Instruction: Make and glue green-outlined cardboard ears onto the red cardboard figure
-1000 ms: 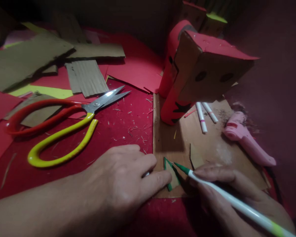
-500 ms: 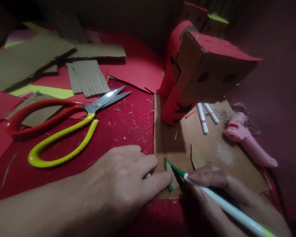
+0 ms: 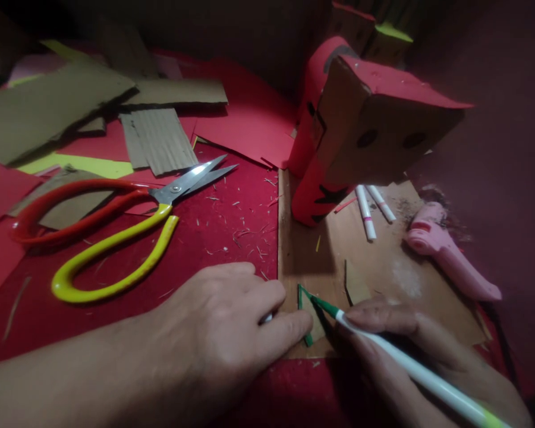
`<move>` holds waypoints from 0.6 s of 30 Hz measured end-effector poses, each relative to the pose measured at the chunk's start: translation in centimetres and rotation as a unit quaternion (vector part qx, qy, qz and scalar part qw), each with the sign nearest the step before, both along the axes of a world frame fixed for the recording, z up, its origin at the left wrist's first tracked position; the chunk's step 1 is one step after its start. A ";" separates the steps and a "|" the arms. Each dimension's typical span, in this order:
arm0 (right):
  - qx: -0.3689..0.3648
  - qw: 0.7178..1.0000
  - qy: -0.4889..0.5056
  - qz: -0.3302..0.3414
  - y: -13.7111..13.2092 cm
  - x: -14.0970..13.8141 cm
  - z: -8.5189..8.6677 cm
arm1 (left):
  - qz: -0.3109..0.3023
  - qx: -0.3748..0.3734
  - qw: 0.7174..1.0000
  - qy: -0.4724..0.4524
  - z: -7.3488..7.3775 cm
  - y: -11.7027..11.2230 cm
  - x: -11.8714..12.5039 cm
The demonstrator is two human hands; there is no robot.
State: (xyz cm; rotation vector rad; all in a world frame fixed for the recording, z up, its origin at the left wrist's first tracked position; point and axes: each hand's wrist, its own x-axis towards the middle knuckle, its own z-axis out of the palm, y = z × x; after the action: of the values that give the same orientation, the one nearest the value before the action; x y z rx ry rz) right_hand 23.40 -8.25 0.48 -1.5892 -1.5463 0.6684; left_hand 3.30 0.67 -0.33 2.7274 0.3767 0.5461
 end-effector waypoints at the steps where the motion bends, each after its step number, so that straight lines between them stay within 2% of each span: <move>1: -0.002 1.000 -0.002 -0.008 -0.1 0.0 0.0 | 0.007 0.001 1.000 -0.002 0.0 -0.1 0.0; 7: 0.004 0.999 0.002 -0.036 -0.9 -0.4 0.3 | 0.099 0.022 0.993 -0.063 0.2 -0.3 -0.4; 11: 0.020 0.999 0.005 -0.027 -0.8 -0.4 0.8 | 0.089 0.031 0.994 -0.051 0.5 -0.2 -0.6; 15: -0.052 0.997 0.011 -0.055 -0.3 -0.4 1.2 | 0.079 0.017 0.996 -0.038 0.4 0.1 -0.6; 18: -0.062 0.997 0.053 0.014 -0.1 -0.1 0.8 | 0.079 0.011 0.996 -0.037 0.2 0.2 -0.4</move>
State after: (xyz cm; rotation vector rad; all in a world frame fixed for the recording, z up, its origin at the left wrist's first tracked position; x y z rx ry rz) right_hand 23.25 -8.31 1.26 -1.5984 -1.4747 0.8647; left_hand 2.90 0.91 -0.10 2.7033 0.5731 0.6957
